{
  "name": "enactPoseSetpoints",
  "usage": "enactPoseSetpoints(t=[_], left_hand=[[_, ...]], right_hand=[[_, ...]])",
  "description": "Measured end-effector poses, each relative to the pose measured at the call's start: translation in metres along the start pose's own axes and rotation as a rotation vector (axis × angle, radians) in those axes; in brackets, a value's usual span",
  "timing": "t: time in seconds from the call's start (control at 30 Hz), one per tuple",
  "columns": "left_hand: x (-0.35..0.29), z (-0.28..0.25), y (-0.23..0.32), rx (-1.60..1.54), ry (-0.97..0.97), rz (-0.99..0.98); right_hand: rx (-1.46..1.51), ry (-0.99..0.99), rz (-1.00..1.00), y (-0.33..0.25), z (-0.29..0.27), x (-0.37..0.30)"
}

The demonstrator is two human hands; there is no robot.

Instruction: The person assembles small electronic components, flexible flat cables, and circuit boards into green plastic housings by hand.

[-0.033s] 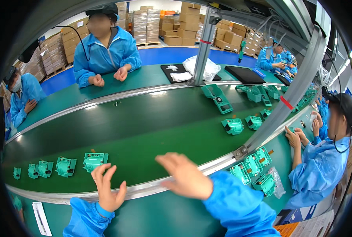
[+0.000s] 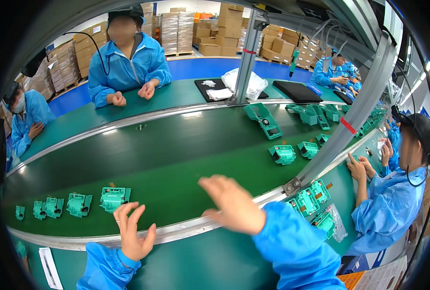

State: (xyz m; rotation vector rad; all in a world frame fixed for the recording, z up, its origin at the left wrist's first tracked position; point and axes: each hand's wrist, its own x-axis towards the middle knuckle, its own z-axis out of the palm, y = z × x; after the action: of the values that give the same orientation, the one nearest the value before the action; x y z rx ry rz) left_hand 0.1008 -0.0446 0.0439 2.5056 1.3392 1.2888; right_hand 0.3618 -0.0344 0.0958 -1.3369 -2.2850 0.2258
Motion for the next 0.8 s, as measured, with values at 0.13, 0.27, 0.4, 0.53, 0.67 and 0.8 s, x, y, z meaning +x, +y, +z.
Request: enactPoseSetpoints(t=[0.13, 0.27, 0.4, 0.53, 0.67, 0.8], left_hand=[[-0.001, 0.006, 0.011, -0.099, -0.049, 0.033], [0.000, 0.009, 0.014, -0.161, -0.049, 0.021], [-0.003, 0.006, 0.012, -0.163, -0.073, 0.008], [-0.003, 0.006, 0.013, -0.182, -0.088, 0.007], [-0.001, 0.006, 0.014, -0.209, -0.095, 0.025], [-0.004, 0.000, 0.024, -0.254, -0.119, 0.007]], right_hand=[[-0.655, -0.031, 0.261, 0.092, -0.041, 0.010], [-0.897, -0.222, 0.693, 0.159, -0.069, -0.009], [-0.821, -0.333, 0.830, 0.183, -0.062, -0.015], [-0.798, -0.298, 0.747, 0.200, -0.057, -0.020], [-0.693, -0.346, 0.706, 0.191, -0.069, -0.015], [-0.528, -0.359, 0.557, 0.142, -0.069, 0.001]])
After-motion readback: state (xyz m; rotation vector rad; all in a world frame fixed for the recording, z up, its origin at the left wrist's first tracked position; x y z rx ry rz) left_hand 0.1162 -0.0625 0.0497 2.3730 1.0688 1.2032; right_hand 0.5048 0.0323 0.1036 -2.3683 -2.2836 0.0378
